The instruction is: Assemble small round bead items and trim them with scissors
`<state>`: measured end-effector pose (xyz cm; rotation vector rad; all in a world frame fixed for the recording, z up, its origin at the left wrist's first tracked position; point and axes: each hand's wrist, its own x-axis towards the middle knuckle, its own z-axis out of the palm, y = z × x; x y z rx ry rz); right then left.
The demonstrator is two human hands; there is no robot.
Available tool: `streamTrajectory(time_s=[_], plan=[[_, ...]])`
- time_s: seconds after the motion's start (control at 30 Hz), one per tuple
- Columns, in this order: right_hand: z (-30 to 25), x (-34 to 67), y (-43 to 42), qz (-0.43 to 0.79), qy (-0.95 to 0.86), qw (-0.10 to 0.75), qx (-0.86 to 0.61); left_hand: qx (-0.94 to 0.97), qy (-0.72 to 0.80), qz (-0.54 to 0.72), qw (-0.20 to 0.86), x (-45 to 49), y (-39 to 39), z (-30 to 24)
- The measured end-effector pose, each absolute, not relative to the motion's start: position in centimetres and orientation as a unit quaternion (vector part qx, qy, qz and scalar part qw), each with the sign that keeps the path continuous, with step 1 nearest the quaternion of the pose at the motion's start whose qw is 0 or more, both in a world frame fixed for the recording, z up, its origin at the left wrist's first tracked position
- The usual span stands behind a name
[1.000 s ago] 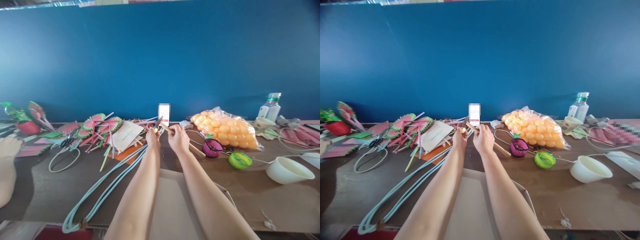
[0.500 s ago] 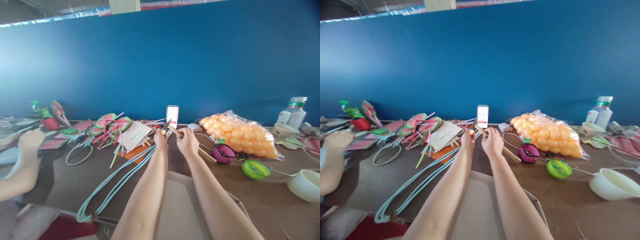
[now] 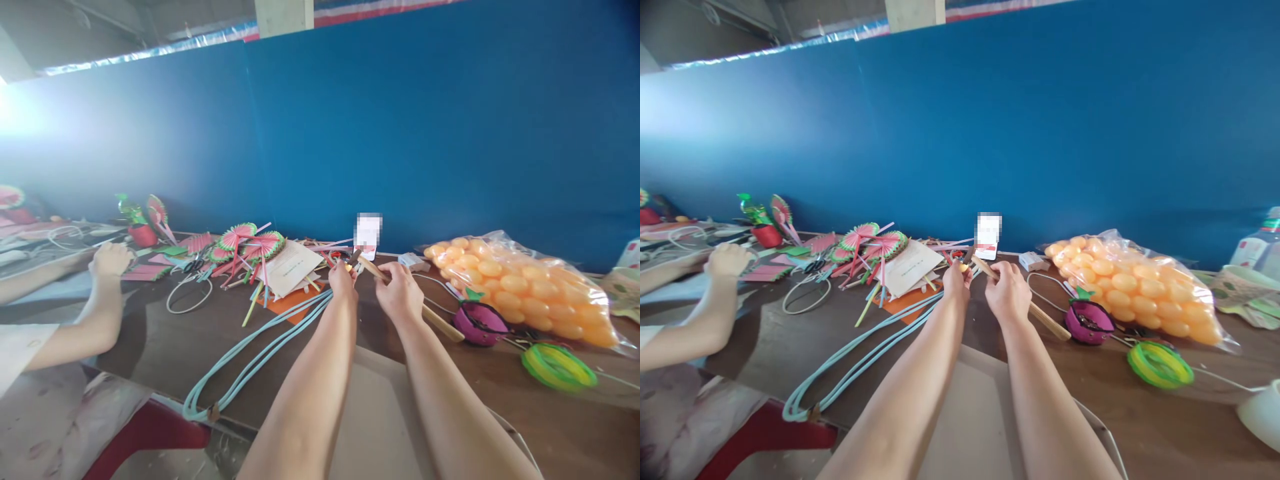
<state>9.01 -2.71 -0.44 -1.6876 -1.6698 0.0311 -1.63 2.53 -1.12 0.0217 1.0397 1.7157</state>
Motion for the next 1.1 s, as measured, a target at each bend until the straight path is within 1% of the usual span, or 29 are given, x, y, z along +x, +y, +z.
streamTrajectory(time_s=[0.33, 0.5, 0.67, 0.73, 0.93, 1.1], plan=[[-0.1, 9.0, -2.9, 0.020, -0.640, 0.387, -0.664, 0.013, 0.443, 0.723, 0.530, -1.6, 2.6, -1.1], [0.1, 8.9, -3.0, 0.036, -0.650, 0.355, -0.671, 0.014, 0.451, 0.711, 0.539, -1.6, 2.6, -1.2], [0.5, 9.4, -3.0, 0.056, -0.614, 0.351, -0.705, 0.014, 0.453, 0.711, 0.538, -1.5, 2.9, -1.3], [0.7, 9.8, -2.9, 0.079, -0.597, 0.327, -0.728, 0.011, 0.457, 0.709, 0.537, -1.5, 2.8, -1.3], [0.0, 10.7, -2.0, 0.138, -0.596, 0.183, -0.770, 0.010, 0.464, 0.704, 0.538, -1.5, 2.4, -1.0], [-1.3, 10.9, -1.2, 0.148, -0.602, 0.141, -0.772, 0.017, 0.463, 0.696, 0.548, -1.5, 2.2, -0.9]])
